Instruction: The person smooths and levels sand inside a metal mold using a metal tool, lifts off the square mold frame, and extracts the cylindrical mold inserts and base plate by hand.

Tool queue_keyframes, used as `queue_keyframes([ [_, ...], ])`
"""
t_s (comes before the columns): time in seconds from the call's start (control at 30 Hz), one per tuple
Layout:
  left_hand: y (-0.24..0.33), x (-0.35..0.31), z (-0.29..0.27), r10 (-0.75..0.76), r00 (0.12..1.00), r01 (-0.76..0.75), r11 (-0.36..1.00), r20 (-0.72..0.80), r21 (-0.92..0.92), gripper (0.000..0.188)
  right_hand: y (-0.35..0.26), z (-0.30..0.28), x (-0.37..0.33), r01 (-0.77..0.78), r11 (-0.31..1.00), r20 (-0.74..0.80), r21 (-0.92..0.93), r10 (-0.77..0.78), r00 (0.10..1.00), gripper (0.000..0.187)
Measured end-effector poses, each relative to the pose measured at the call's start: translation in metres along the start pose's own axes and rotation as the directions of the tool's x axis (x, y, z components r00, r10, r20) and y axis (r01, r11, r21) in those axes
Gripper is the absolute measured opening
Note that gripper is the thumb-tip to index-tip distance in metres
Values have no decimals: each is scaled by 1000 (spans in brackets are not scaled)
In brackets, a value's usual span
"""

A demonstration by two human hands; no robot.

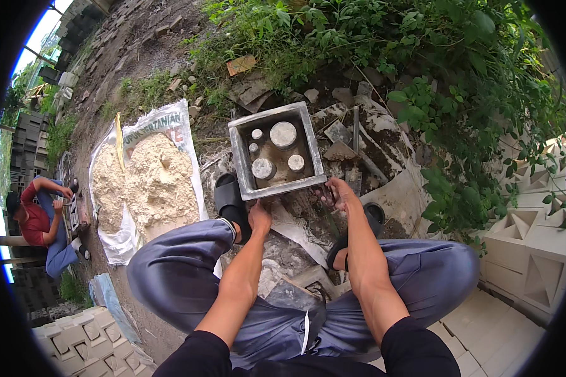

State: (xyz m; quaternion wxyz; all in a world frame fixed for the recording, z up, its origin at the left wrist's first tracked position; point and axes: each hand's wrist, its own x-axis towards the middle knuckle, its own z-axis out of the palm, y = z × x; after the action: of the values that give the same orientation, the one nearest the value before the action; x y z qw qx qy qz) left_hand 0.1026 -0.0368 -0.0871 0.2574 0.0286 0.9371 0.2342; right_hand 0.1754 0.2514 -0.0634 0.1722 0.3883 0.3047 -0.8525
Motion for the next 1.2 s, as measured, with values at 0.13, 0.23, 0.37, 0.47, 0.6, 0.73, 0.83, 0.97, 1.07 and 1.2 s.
queue_keyframes([
  [0.13, -28, 3, 4, 223, 968, -223, 975, -116, 15, 45, -1, 17, 1, -12, 997, -60, 81, 17, 998, 41],
  [0.23, -27, -4, 14, 200, 968, -191, 979, -152, 73, 49, -8, 28, 0, -17, 981, -111, 196, 40, 993, 39],
  [0.37, 20, -16, 10, 140, 979, -123, 985, -146, 122, 56, -12, 19, 3, -58, 988, -224, 144, 90, 970, 53],
  [0.47, 14, -15, 8, 154, 973, -108, 962, -174, 249, 49, -16, 17, 6, -113, 991, -107, 65, 120, 987, 57],
  [0.6, -12, -11, 6, 226, 959, -174, 944, -168, 281, 32, -13, 21, 1, -128, 982, -69, 137, 138, 988, 49],
  [0.73, -17, -2, -1, 165, 977, -125, 957, -137, 263, 22, -20, 26, 4, -158, 978, -127, 133, 175, 976, 43],
  [0.83, -16, -4, -10, 26, 989, 5, 978, -149, 208, 24, -29, 27, 6, -167, 979, -213, 114, 188, 959, 38],
  [0.97, -6, -8, -27, -311, 918, 314, 949, -246, -27, 31, -36, 33, 3, -144, 985, -139, 92, 156, 978, 41],
  [1.07, -2, 4, -32, -410, 855, 421, 906, -316, -37, 44, -43, 38, 1, -78, 992, -196, 101, 97, 976, 44],
  [1.2, -12, 11, -30, 249, 920, -87, 882, -302, 463, 50, -55, 28, 6, -114, 992, -179, 47, 121, 976, 45],
])
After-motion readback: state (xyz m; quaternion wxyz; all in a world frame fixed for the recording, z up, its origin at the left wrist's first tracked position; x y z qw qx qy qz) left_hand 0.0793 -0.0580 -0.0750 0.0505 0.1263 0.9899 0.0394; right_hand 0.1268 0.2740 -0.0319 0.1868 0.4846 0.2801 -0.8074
